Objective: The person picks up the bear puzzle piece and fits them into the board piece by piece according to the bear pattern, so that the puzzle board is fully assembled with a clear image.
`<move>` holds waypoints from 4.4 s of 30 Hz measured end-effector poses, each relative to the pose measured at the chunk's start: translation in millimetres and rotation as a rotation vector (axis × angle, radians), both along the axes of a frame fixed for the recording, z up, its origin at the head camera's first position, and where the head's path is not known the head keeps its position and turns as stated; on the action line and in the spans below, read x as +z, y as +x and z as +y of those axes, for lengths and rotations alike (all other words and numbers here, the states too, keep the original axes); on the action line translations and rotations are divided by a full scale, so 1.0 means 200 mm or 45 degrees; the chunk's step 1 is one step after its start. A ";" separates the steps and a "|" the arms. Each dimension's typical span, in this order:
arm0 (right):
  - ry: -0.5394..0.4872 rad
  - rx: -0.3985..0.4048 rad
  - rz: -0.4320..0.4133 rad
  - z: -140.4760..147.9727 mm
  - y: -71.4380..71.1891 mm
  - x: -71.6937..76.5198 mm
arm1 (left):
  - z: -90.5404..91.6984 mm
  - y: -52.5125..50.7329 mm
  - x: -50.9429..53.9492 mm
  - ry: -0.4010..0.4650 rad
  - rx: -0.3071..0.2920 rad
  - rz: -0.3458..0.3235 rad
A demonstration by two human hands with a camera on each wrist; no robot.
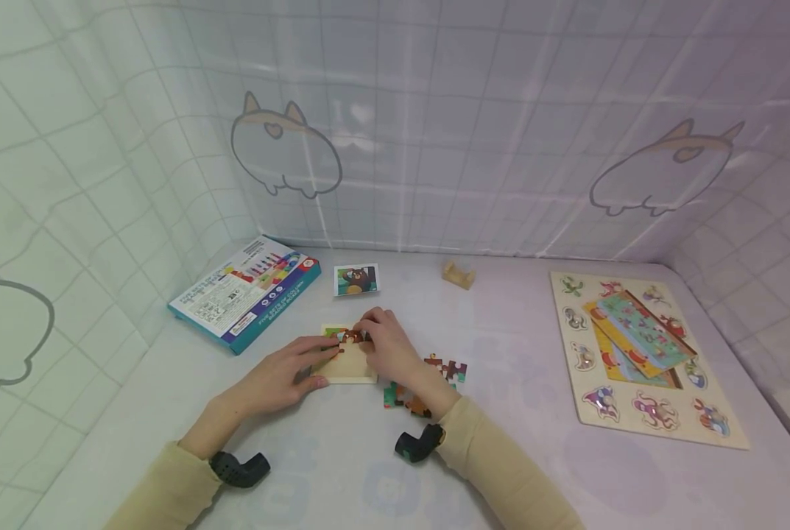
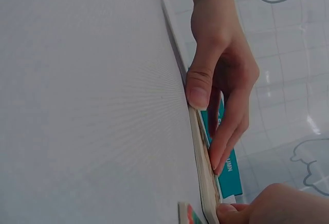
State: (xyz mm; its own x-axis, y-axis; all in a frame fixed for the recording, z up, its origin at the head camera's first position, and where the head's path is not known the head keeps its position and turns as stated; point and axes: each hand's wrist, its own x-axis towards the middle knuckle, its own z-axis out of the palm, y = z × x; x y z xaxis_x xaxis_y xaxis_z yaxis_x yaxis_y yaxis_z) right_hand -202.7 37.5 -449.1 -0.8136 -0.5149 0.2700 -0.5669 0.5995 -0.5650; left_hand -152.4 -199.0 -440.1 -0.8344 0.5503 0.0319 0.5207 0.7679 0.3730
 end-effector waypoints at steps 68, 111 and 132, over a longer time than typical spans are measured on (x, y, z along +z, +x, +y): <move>-0.122 0.029 -0.126 0.72 0.11 -0.04 | 0.01 0.00 -0.02 0.079 0.009 -0.068; -0.100 0.062 -0.083 0.71 0.11 -0.04 | 0.00 0.01 -0.01 0.090 0.051 -0.085; -0.070 0.034 -0.055 0.66 0.13 0.00 | -0.01 0.01 -0.01 0.106 0.034 -0.063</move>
State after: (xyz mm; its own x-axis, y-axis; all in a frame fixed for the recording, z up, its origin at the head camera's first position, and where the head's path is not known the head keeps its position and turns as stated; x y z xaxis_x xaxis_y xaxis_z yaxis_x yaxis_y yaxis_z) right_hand -177.2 169.1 -449.6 -0.8113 -0.5220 0.2634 -0.5566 0.5516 -0.6212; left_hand -150.6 -200.3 -442.9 -0.8505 0.5248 0.0349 0.4796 0.7468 0.4608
